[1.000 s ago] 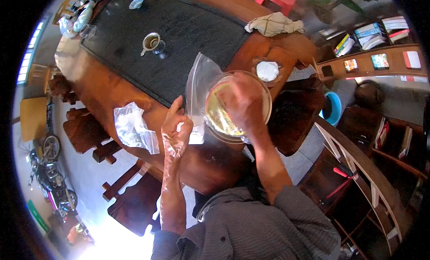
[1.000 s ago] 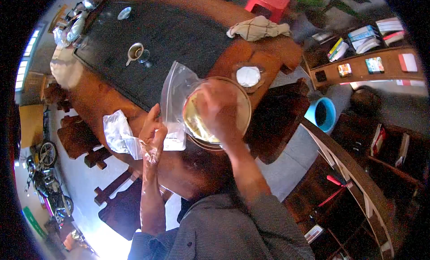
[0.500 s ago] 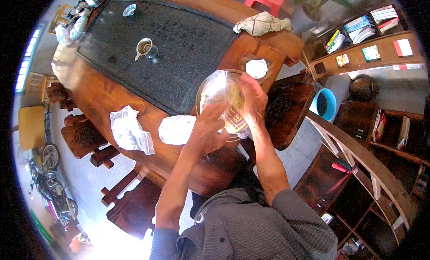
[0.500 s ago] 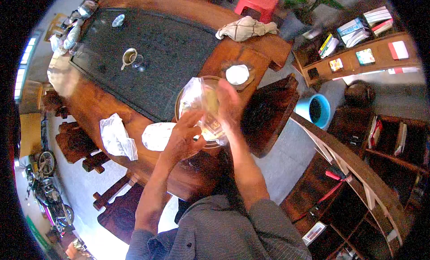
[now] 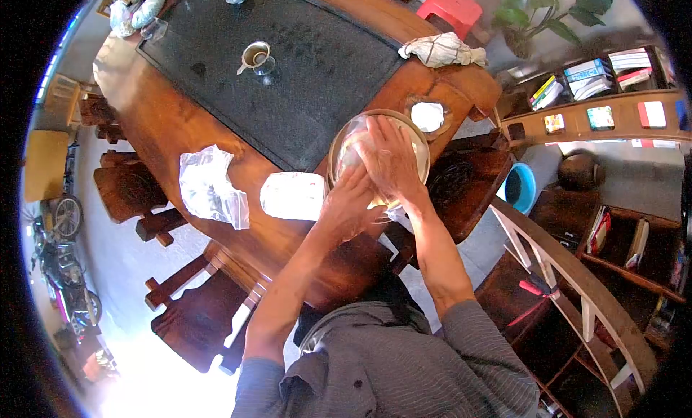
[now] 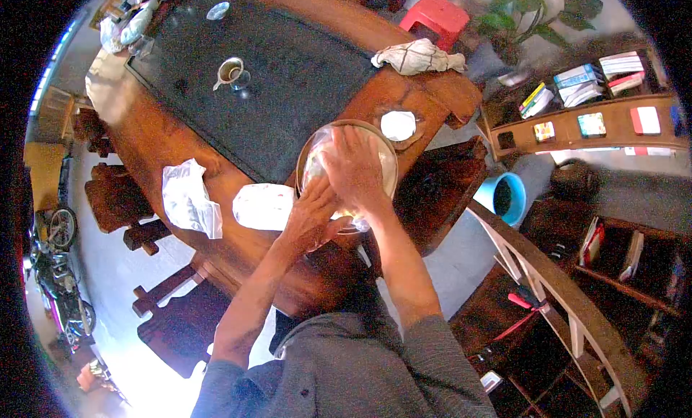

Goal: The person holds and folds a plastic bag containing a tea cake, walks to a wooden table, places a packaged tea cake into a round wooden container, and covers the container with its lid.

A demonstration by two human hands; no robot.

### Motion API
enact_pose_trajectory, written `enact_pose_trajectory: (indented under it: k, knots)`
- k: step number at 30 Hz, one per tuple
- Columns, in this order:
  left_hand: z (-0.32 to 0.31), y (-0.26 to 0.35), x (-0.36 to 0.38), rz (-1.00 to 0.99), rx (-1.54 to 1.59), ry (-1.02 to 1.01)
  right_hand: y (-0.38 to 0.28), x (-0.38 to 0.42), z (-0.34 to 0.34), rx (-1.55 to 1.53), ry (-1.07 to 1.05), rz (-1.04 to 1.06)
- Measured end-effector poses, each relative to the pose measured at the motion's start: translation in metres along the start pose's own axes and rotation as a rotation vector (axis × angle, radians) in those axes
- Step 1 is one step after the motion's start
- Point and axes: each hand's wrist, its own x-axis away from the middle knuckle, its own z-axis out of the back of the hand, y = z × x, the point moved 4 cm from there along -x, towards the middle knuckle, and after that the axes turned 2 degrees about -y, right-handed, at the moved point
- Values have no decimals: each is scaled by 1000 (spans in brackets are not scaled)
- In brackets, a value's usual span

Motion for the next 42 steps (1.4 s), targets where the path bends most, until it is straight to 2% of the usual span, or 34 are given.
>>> enact_pose_trajectory:
  k: [3, 6, 7, 8, 10, 12, 14, 15, 16, 19, 20, 21, 22, 23, 24, 25, 26, 28, 29, 32, 33, 36, 38, 40, 42]
  knots:
    - [-7, 3, 2, 60, -33, 28, 9, -4, -7, -53, -73, 25]
    - [-16, 10, 12, 85, -91, 80, 27, 2, -24, -275, -13, -109]
    - [-28, 9, 15, 117, -121, 88, 26, 9, -27, -249, 119, -102]
    - [-29, 15, 20, 89, -157, 65, 26, 10, -28, -282, 136, -92]
    - [-43, 18, 33, 75, -175, 180, 23, 8, -22, -284, 164, -77]
    - [-47, 25, 43, 107, -160, 104, 21, 12, -23, -207, 196, -44]
    - [-55, 22, 47, 137, -134, 184, 16, 13, -21, -110, 180, -58]
    - [-49, 24, 46, 142, -141, 233, 13, 14, -20, -57, 140, -96]
    - [-53, 23, 47, 121, -157, 125, 10, 12, -18, 21, 87, -110]
    - [-53, 23, 51, 107, -213, 78, 14, 8, -26, 113, -65, -122]
    - [-46, 23, 52, 128, -98, 189, 17, 5, -30, 117, -128, -139]
    - [-39, 24, 58, 133, -77, 213, 19, 3, -29, 109, -180, -183]
    - [-31, 25, 67, 137, -54, 234, 22, 1, -28, 40, -259, -257]
    - [-26, 23, 78, 114, -7, 412, 22, -3, -23, -28, -339, -333]
    - [-17, 17, 90, 146, -125, 419, 19, -8, -16, -95, -419, -409]
    - [-3, 8, 106, 178, -242, 423, 5, -19, 4, -300, -485, -390]
    - [12, 1, 122, 210, -357, 422, 10, -19, 3, -306, -436, -410]
    - [44, -26, 155, 468, -245, 608, 26, -14, 0, -316, -337, -453]
    - [56, -39, 166, 588, -308, 632, 21, -12, 8, -443, -234, -507]
    - [81, -64, 193, 834, -394, 610, 18, -9, 17, -470, -80, -534]
    - [80, -78, 201, 844, -386, 639, 15, -10, 20, -426, -18, -525]
    - [83, -109, 209, 819, -511, 675, -9, -4, 27, -613, 20, -471]
    - [97, -118, 216, 778, -380, 823, -29, 7, 18, -738, 129, -352]
    - [121, -118, 226, 806, 76, 1050, -78, 11, 26, -789, 12, -282]
    - [162, -106, 235, 879, 211, 1068, -109, 18, 18, -797, -39, -111]
